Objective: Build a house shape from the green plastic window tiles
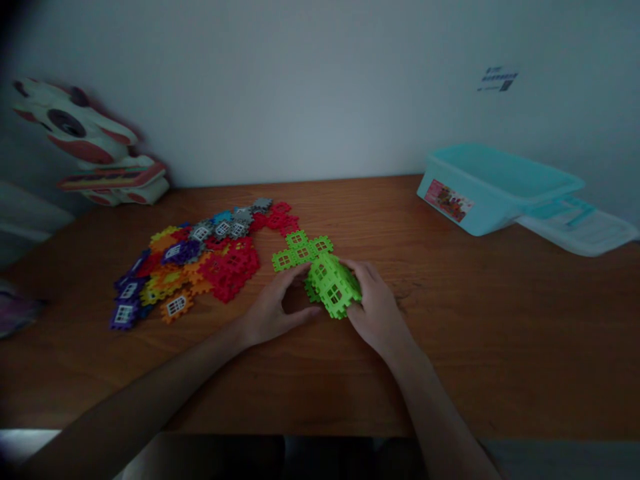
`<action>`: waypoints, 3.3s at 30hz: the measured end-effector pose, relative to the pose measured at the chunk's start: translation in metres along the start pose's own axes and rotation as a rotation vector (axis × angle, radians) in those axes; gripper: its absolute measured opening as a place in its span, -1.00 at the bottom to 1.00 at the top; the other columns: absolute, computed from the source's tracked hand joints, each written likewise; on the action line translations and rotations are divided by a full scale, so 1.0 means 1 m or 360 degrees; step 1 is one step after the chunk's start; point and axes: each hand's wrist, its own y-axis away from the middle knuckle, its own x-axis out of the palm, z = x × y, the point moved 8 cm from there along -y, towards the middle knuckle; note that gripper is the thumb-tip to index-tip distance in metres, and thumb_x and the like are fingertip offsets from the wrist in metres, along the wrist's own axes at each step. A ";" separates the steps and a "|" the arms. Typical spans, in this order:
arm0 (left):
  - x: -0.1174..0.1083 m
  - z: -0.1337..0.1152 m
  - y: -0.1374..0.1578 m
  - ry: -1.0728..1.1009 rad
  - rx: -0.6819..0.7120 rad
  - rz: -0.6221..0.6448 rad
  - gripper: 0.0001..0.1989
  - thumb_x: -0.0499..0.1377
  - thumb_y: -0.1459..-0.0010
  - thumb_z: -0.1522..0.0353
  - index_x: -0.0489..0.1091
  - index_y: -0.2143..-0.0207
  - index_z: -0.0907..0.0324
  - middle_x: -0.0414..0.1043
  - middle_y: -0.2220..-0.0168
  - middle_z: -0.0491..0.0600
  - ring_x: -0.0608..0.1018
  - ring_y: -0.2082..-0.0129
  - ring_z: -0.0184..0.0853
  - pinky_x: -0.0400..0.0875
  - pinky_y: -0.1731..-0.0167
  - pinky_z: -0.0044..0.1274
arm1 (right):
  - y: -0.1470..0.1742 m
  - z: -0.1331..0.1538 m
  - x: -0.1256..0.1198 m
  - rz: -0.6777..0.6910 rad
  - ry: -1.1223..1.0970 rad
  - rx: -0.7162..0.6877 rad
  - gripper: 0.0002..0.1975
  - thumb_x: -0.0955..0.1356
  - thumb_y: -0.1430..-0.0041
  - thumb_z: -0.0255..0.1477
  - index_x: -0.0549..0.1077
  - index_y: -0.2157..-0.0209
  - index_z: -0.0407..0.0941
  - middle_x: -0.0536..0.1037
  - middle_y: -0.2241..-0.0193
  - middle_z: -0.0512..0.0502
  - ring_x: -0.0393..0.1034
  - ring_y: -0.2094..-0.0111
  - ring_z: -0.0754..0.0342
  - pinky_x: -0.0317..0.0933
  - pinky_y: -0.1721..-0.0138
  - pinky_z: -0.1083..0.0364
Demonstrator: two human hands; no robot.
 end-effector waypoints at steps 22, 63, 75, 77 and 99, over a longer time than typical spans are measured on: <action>-0.010 0.001 -0.009 0.0226 -0.0092 0.0062 -0.87 0.17 -0.22 0.37 0.45 0.19 0.19 0.51 0.20 0.01 0.54 0.23 -0.30 0.45 0.18 -0.45 | -0.004 -0.015 0.000 0.0148 -0.0425 0.0274 -0.54 0.36 -0.07 -0.58 0.46 -0.03 -0.02 0.63 0.04 -0.12 0.57 0.08 -0.06 0.45 0.02 -0.11; -0.011 -0.001 -0.006 0.0682 -0.0349 0.0150 -0.63 0.20 -0.22 0.06 0.48 0.32 0.20 0.45 0.42 -0.09 0.45 0.43 -0.41 0.35 0.40 -0.56 | 0.008 0.016 -0.011 0.0334 0.0100 -0.0310 -0.29 0.26 -0.18 -0.65 0.20 -0.32 0.12 0.43 -0.22 -0.07 0.36 -0.20 -0.08 0.28 -0.20 -0.16; -0.004 -0.001 -0.007 0.1043 -0.0476 0.0145 -0.59 0.25 -0.15 0.02 0.48 0.39 0.21 0.43 0.48 -0.10 0.41 0.48 -0.43 0.36 0.42 -0.58 | 0.017 0.034 -0.004 0.0227 0.0486 -0.0658 -0.30 0.29 -0.23 -0.64 0.15 -0.36 0.02 0.47 -0.13 -0.22 0.44 -0.10 -0.11 0.39 -0.09 -0.11; -0.003 0.000 -0.006 0.1047 -0.0499 0.0148 -0.58 0.25 -0.14 0.01 0.49 0.38 0.21 0.42 0.47 -0.10 0.40 0.49 -0.44 0.33 0.45 -0.59 | 0.018 0.036 -0.003 0.0207 0.0532 -0.0688 -0.31 0.28 -0.23 -0.65 0.16 -0.36 -0.02 0.47 -0.12 -0.25 0.44 -0.09 -0.12 0.40 -0.08 -0.11; -0.010 -0.001 -0.006 0.1115 -0.0407 0.0057 -0.60 0.31 -0.09 0.03 0.53 0.36 0.21 0.51 0.40 -0.06 0.47 0.42 -0.39 0.41 0.31 -0.53 | 0.024 0.055 0.015 0.0167 0.0586 -0.0807 -0.30 0.27 -0.22 -0.69 0.09 -0.37 -0.18 0.30 -0.29 -0.35 0.28 -0.26 -0.12 0.31 -0.21 -0.11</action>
